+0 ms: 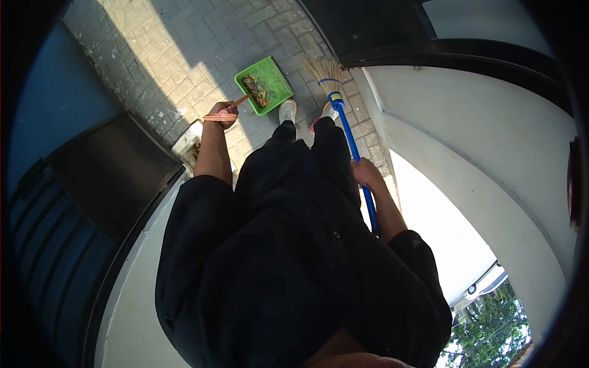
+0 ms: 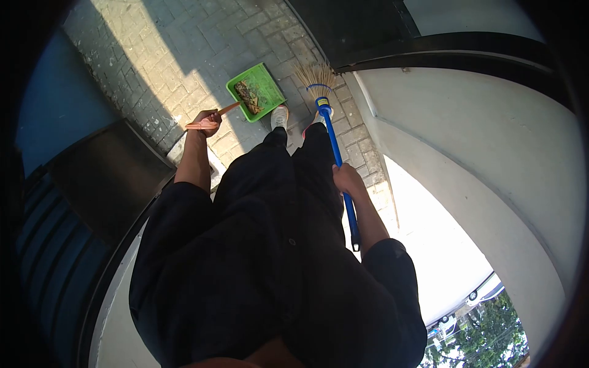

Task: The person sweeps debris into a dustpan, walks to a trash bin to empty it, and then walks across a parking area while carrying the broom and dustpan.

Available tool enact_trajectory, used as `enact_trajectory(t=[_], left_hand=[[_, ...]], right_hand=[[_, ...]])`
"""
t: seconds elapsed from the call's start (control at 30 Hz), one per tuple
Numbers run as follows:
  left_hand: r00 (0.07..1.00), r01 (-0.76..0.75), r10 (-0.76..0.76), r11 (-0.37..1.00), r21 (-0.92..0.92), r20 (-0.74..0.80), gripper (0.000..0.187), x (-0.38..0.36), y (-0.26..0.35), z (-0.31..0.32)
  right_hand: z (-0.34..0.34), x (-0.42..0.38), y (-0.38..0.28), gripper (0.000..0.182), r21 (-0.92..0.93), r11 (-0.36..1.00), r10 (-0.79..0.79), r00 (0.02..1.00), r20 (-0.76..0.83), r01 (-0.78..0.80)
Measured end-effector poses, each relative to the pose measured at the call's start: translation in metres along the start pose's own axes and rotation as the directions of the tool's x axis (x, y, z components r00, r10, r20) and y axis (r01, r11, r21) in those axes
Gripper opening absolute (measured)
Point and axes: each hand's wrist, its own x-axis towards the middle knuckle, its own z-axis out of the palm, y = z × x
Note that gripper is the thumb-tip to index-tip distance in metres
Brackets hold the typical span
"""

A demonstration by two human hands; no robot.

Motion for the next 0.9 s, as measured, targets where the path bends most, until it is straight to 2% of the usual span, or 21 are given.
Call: enact_trajectory(t=[0.1, 0.2, 0.23, 0.33, 0.37, 0.43, 0.47, 0.53, 0.6, 0.63, 0.67, 0.7, 0.73, 0.77, 0.87, 0.9], left_hand=[[1.0, -0.01, 0.01, 1.0, 0.021, -0.025, 0.014, -0.003, -0.002, 0.007], [0.998, -0.025, 0.026, 1.0, 0.013, -0.058, 0.016, -0.001, -0.004, 0.009], [0.999, -0.036, 0.037, 0.999, 0.026, -0.035, 0.015, -0.001, -0.003, 0.007], [1.0, -0.025, 0.025, 0.999, 0.025, 0.005, 0.014, -0.002, 0.001, -0.002], [0.999, -0.04, 0.04, 0.999, -0.016, -0.035, 0.015, -0.003, 0.0, -0.003], [0.998, 0.014, -0.012, 0.999, -0.042, 0.057, 0.014, -0.004, -0.006, -0.007], [0.994, 0.021, -0.013, 0.998, -0.063, 0.111, 0.015, -0.008, -0.004, -0.011], [0.992, 0.01, 0.006, 0.992, -0.125, 0.123, 0.019, -0.022, -0.01, -0.014], [0.987, 0.02, -0.003, 0.994, -0.11, 0.158, 0.024, -0.029, -0.008, -0.033], [0.981, 0.024, 0.01, 0.985, -0.172, 0.194, 0.027, -0.041, -0.01, -0.038], [0.973, 0.034, 0.021, 0.972, -0.231, 0.23, 0.029, -0.052, -0.015, -0.044], [0.974, 0.002, 0.059, 0.962, -0.272, 0.217, 0.028, -0.068, -0.02, -0.044], [0.936, 0.045, 0.077, 0.942, -0.334, 0.344, 0.027, -0.074, -0.019, -0.051], [0.935, 0.028, 0.114, 0.92, -0.39, 0.335, 0.027, -0.078, -0.017, -0.056], [0.893, -0.003, 0.253, 0.83, -0.558, 0.372, 0.034, -0.072, -0.005, -0.093], [0.883, -0.048, 0.305, 0.813, -0.58, 0.356, 0.034, -0.074, 0.0, -0.097]], right_hand=[[0.012, 0.0, -0.018, 0.046, -0.069, 0.998, 0.009, 0.999, 0.04, -0.006], [0.03, 0.003, -0.006, 0.048, -0.268, 0.941, -0.209, 0.978, 0.012, 0.204], [0.025, -0.004, -0.007, 0.05, -0.227, 0.954, -0.182, 0.981, 0.07, 0.194], [0.011, -0.029, -0.015, 0.049, -0.214, 0.965, -0.146, 0.988, 0.043, 0.151], [0.005, -0.036, -0.02, 0.048, -0.153, 0.984, -0.088, 0.994, 0.06, 0.096], [-0.008, -0.042, -0.032, 0.047, -0.05, 0.999, 0.007, 0.994, 0.106, -0.001], [-0.011, -0.039, -0.036, 0.047, -0.066, 0.998, 0.001, 0.998, 0.059, 0.002], [-0.015, -0.032, -0.043, 0.046, -0.106, 0.994, -0.037, 0.999, -0.032, 0.033], [-0.022, -0.02, -0.054, 0.039, -0.144, 0.988, -0.066, 0.998, -0.013, 0.063], [-0.027, -0.012, -0.06, 0.036, -0.163, 0.984, -0.078, 0.997, -0.007, 0.076], [-0.031, 0.001, -0.063, 0.032, 0.087, 0.994, -0.077, 0.993, 0.093, 0.069], [-0.034, 0.016, -0.065, 0.028, 0.324, 0.946, -0.09, 0.977, 0.194, 0.023], [-0.042, 0.024, -0.077, 0.025, 0.533, 0.845, -0.124, 0.949, 0.291, -0.053], [-0.053, 0.033, -0.09, 0.024, 0.76, 0.545, -0.159, 0.846, 0.51, -0.355], [-0.065, 0.042, -0.14, 0.024, 0.724, 0.559, -0.172, 0.798, 0.578, -0.404], [-0.054, 0.022, -0.165, 0.024, 0.297, 0.951, -0.155, 0.963, 0.22, 0.085]])
